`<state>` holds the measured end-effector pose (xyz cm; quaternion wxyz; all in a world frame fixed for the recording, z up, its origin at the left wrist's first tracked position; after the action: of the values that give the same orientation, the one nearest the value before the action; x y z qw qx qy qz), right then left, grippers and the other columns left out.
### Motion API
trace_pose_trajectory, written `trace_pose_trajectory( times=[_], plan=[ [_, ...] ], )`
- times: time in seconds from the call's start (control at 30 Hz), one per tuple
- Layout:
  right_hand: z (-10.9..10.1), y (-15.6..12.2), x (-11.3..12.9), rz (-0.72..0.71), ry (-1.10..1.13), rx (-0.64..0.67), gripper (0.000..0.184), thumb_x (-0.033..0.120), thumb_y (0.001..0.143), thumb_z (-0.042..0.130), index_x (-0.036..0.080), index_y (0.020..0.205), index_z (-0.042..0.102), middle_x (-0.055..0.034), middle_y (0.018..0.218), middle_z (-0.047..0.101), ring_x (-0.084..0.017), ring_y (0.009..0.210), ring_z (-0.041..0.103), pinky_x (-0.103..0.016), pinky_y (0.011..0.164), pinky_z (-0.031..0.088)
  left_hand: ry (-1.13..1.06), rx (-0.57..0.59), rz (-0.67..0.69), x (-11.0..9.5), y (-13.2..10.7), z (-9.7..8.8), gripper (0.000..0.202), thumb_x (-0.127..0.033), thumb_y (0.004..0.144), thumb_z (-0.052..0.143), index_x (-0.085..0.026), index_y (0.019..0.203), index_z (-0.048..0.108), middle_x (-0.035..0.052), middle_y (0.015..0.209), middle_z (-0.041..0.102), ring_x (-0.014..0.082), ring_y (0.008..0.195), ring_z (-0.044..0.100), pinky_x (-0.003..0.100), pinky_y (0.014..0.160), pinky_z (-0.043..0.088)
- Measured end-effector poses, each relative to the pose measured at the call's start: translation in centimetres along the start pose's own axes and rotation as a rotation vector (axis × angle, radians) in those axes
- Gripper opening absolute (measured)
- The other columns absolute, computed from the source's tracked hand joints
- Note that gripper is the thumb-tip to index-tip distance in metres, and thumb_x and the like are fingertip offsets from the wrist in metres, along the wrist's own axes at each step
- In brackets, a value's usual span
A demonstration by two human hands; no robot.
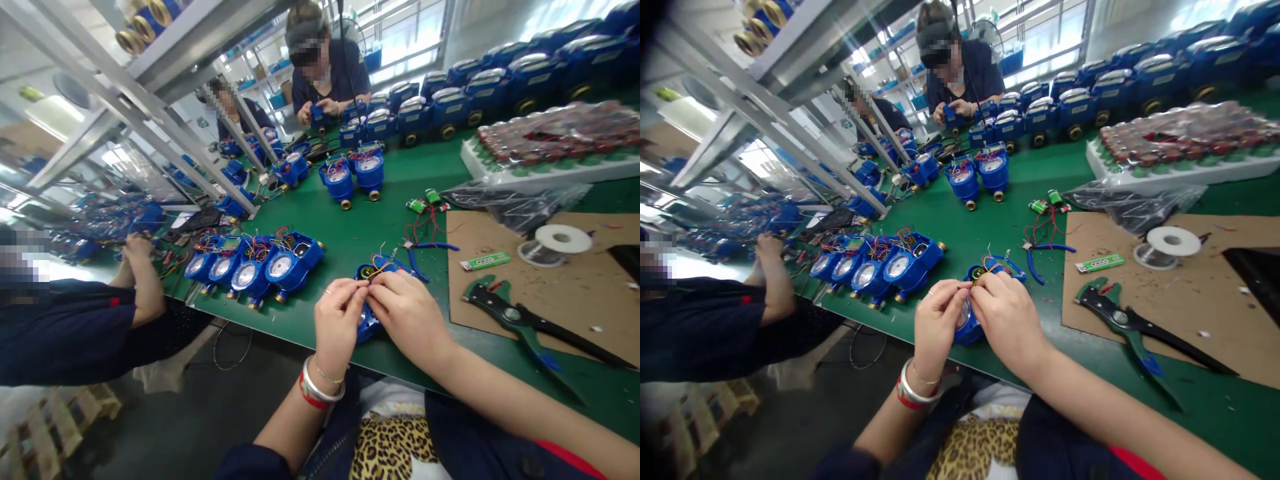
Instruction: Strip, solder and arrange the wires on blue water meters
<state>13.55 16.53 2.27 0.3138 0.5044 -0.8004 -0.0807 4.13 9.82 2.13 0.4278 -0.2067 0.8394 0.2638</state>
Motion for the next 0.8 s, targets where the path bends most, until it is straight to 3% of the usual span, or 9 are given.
trace_pose_trajectory(
  times=[0.07, 0.13, 0.27, 0.4, 0.57, 0.67, 0.8],
  plan=[
    [0.0, 0.0, -0.1, 0.003, 0.013, -0.012, 0.02, 0.02, 0.096, 0.049, 0.014, 0.086, 0.066, -0.0076, 0.091, 0.062, -0.022, 0.085, 0.051, -0.036, 0.081, 0.042, 0.062, 0.003, 0.045, -0.5, 0.1, 0.1, 0.02, -0.026, 0.092, 0.053, -0.018, 0.096, 0.071, 0.0051, 0.097, 0.066, 0.0148, 0.087, 0.062, 0.028, 0.08, 0.052],
    [-0.1, -0.1, -0.2, 0.008, 0.018, -0.012, 0.021, 0.019, 0.096, 0.049, 0.014, 0.086, 0.066, -0.0081, 0.091, 0.062, -0.022, 0.085, 0.051, -0.037, 0.082, 0.042, 0.117, 0.021, 0.066, -0.8, 0.1, 0.4, 0.02, -0.023, 0.093, 0.051, -0.019, 0.098, 0.07, 0.0049, 0.099, 0.067, 0.0154, 0.093, 0.062, 0.029, 0.085, 0.051],
    [-0.8, -0.2, -0.3, 0.021, 0.055, 0.015, 0.019, 0.017, 0.096, 0.049, 0.013, 0.09, 0.067, -0.0087, 0.095, 0.062, -0.023, 0.089, 0.053, -0.038, 0.085, 0.044, 0.188, 0.067, 0.068, -1.0, 0.2, 0.9, 0.022, -0.021, 0.094, 0.049, -0.019, 0.101, 0.069, 0.0046, 0.101, 0.067, 0.0152, 0.093, 0.062, 0.029, 0.086, 0.049],
    [-2.3, 0.4, -0.4, 0.039, 0.109, -0.056, 0.017, 0.022, 0.095, 0.052, 0.014, 0.097, 0.067, -0.009, 0.1, 0.061, -0.024, 0.093, 0.055, -0.038, 0.086, 0.045, 0.225, 0.084, 0.068, -1.2, 0.2, 1.2, 0.022, -0.018, 0.095, 0.046, -0.018, 0.097, 0.068, 0.0051, 0.1, 0.066, 0.0157, 0.093, 0.061, 0.03, 0.086, 0.049],
    [-2.5, 1.0, -0.2, -0.09, 0.131, -0.146, 0.015, 0.024, 0.094, 0.051, 0.017, 0.089, 0.064, -0.0092, 0.096, 0.062, -0.026, 0.092, 0.056, -0.042, 0.085, 0.046, 0.266, 0.096, 0.081, -1.6, -0.2, 1.3, 0.024, -0.019, 0.095, 0.043, -0.017, 0.091, 0.067, 0.005, 0.098, 0.066, 0.016, 0.092, 0.061, 0.029, 0.085, 0.051],
    [-2.0, 1.0, -1.0, -0.138, 0.108, -0.219, 0.016, 0.033, 0.092, 0.05, 0.021, 0.09, 0.062, -0.0106, 0.101, 0.064, -0.029, 0.095, 0.059, -0.046, 0.083, 0.047, 0.328, 0.065, 0.116, -1.5, -0.4, 1.1, 0.024, -0.025, 0.094, 0.046, -0.019, 0.091, 0.069, 0.0062, 0.111, 0.063, 0.0167, 0.097, 0.06, 0.03, 0.087, 0.051],
    [-0.9, 0.9, -2.3, -0.153, 0.12, -0.291, 0.014, 0.042, 0.087, 0.053, 0.03, 0.089, 0.06, -0.0088, 0.107, 0.066, -0.03, 0.091, 0.063, -0.049, 0.08, 0.048, 0.481, 0.004, 0.161, -1.2, -0.9, 0.9, 0.024, -0.033, 0.093, 0.048, -0.024, 0.1, 0.069, 0.0026, 0.127, 0.058, 0.0219, 0.109, 0.054, 0.04, 0.095, 0.048]
  ],
)
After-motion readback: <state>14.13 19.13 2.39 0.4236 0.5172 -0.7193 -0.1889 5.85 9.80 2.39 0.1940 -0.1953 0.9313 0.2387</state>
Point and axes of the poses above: each hand's wrist, its own y-axis towards the middle knuckle, its own z-axis out of the palm, x = y × z, the point moved 7 cm from there along y, towards the middle knuckle
